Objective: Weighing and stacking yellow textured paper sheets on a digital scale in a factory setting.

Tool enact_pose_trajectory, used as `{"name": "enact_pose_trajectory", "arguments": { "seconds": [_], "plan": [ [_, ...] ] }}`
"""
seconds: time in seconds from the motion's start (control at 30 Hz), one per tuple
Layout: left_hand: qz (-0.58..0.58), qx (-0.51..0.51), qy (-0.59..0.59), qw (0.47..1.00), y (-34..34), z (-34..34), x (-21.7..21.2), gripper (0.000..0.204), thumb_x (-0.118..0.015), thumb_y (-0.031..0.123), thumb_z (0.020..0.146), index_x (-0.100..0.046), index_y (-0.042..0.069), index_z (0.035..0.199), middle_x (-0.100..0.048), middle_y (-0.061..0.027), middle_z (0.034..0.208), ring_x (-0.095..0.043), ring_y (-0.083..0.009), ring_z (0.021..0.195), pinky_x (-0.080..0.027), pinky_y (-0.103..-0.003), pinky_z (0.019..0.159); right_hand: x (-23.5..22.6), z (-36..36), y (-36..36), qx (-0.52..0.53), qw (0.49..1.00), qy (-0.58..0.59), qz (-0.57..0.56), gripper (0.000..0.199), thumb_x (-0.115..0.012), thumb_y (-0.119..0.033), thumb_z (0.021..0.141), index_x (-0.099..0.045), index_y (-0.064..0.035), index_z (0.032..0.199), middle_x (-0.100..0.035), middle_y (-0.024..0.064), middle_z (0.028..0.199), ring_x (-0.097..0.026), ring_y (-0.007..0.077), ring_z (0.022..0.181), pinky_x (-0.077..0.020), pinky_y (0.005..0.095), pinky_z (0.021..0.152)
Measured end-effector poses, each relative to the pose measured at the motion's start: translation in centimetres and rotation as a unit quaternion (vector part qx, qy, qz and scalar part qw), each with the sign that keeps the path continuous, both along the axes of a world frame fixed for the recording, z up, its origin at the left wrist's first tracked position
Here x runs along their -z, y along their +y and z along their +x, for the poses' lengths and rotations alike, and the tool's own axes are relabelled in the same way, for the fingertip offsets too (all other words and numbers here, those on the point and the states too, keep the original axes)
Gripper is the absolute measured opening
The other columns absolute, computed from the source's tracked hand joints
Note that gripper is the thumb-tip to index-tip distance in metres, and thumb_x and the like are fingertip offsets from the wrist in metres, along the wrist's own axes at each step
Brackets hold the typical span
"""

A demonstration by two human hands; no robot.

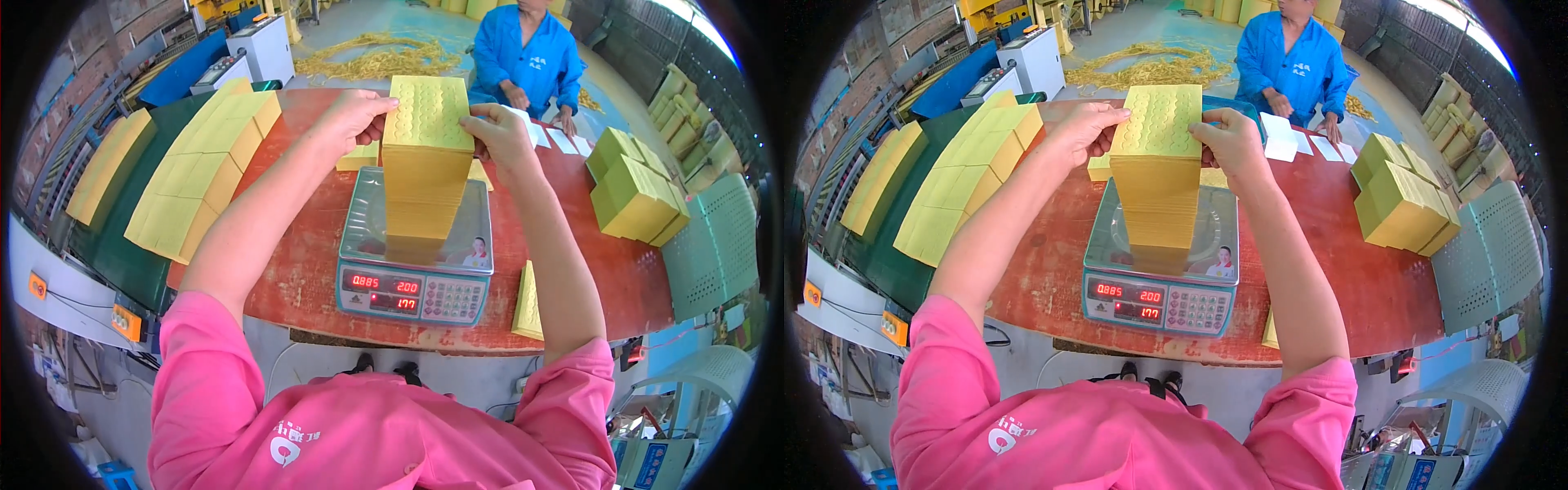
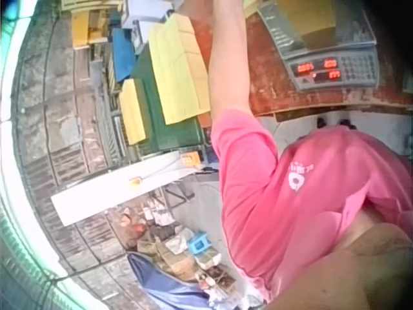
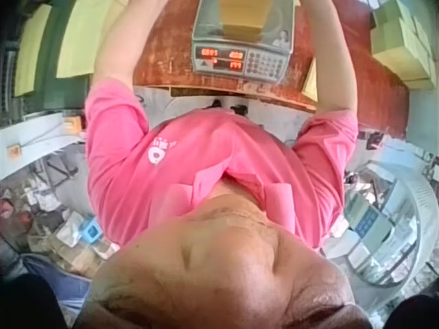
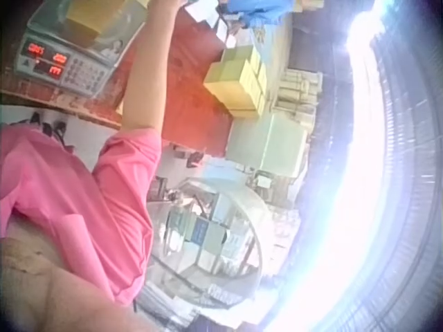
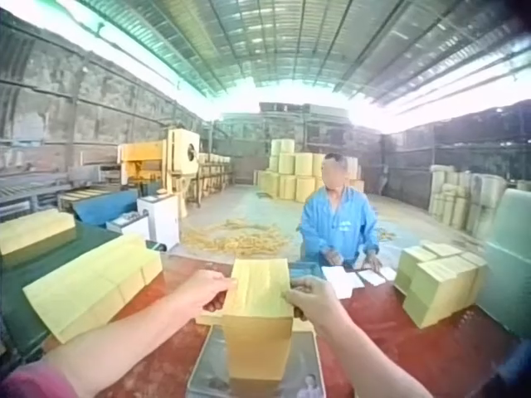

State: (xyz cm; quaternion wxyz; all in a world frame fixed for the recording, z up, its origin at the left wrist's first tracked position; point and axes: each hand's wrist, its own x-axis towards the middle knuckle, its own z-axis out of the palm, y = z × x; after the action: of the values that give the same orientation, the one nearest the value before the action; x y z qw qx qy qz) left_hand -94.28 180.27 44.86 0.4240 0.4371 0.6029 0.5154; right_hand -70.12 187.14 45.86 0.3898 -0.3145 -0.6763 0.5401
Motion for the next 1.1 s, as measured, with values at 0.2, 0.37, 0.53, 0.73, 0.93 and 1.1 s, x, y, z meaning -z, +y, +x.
{"name": "enact_pose_trajectory", "arguments": {
  "seconds": [0.2, 0.37, 0.53, 0.73, 0.93, 1.1],
  "plan": [
    [-0.006, -0.017, -0.008, 1.000, -1.0, 0.9, 0.0, 0.024, -0.067, 0.030, 0.090, -0.056, 0.014, 0.076, -0.053, 0.0023, 0.063, -0.046, -0.0076, 0.050, -0.030, -0.023, 0.043, 0.4, 0.0, -0.2, 0.019, 0.999, 0.002, 0.032, 0.040, -0.070, -0.009, 0.083, -0.057, 0.0082, 0.117, -0.064, 0.0086, 0.080, -0.061, 0.0125, 0.060, -0.0510, 0.0261, 0.053],
    [0.021, -0.018, 0.018, 0.999, -1.0, 0.8, 0.3, 0.025, -0.066, 0.030, 0.091, -0.056, 0.013, 0.077, -0.054, 0.0021, 0.063, -0.047, -0.0080, 0.049, -0.031, -0.023, 0.042, 1.0, -0.2, -0.3, 0.032, 0.998, 0.004, 0.054, 0.041, -0.071, -0.011, 0.083, -0.058, 0.0074, 0.117, -0.064, 0.0081, 0.079, -0.062, 0.0128, 0.063, -0.0507, 0.0261, 0.054],
    [0.089, -0.063, 0.149, 0.983, -0.7, 1.1, 2.5, 0.025, -0.063, 0.031, 0.094, -0.057, 0.011, 0.081, -0.054, 0.0009, 0.063, -0.048, -0.0082, 0.050, -0.033, -0.024, 0.043, 2.8, -0.5, 0.4, 0.108, 0.965, -0.086, 0.221, 0.037, -0.071, -0.015, 0.084, -0.062, 0.0044, 0.114, -0.062, 0.0053, 0.073, -0.056, 0.0105, 0.059, -0.0471, 0.0261, 0.053],
    [0.168, -0.149, 0.106, 0.969, -4.6, 2.5, 3.8, 0.028, -0.055, 0.034, 0.098, -0.059, 0.009, 0.086, -0.054, 0.0001, 0.063, -0.050, -0.0084, 0.053, -0.036, -0.024, 0.047, 2.9, 1.7, -1.9, 0.118, 0.982, 0.094, 0.109, 0.030, -0.063, -0.018, 0.093, -0.062, 0.0035, 0.114, -0.057, 0.0021, 0.071, -0.050, 0.0074, 0.056, -0.0425, 0.0240, 0.051],
    [0.124, -0.243, -0.044, 0.961, -15.1, 0.1, 9.3, 0.028, -0.052, 0.031, 0.099, -0.059, 0.005, 0.090, -0.056, -0.0025, 0.063, -0.051, -0.0090, 0.052, -0.037, -0.023, 0.045, 6.6, 7.8, -3.0, 0.145, 0.982, 0.116, 0.020, 0.025, -0.055, -0.014, 0.096, -0.063, 0.0017, 0.114, -0.052, -0.0005, 0.067, -0.046, 0.0069, 0.055, -0.0359, 0.0237, 0.048],
    [-0.006, -0.371, -0.107, 0.922, -23.0, -4.0, 16.7, 0.029, -0.053, 0.033, 0.098, -0.060, 0.007, 0.091, -0.059, -0.0022, 0.066, -0.053, -0.0108, 0.055, -0.039, -0.024, 0.050, 10.5, 9.5, -2.4, 0.112, 0.990, 0.083, -0.015, 0.026, -0.054, -0.013, 0.095, -0.062, 0.0029, 0.114, -0.054, 0.0006, 0.068, -0.048, 0.0087, 0.057, -0.0367, 0.0242, 0.051]
  ]
}}
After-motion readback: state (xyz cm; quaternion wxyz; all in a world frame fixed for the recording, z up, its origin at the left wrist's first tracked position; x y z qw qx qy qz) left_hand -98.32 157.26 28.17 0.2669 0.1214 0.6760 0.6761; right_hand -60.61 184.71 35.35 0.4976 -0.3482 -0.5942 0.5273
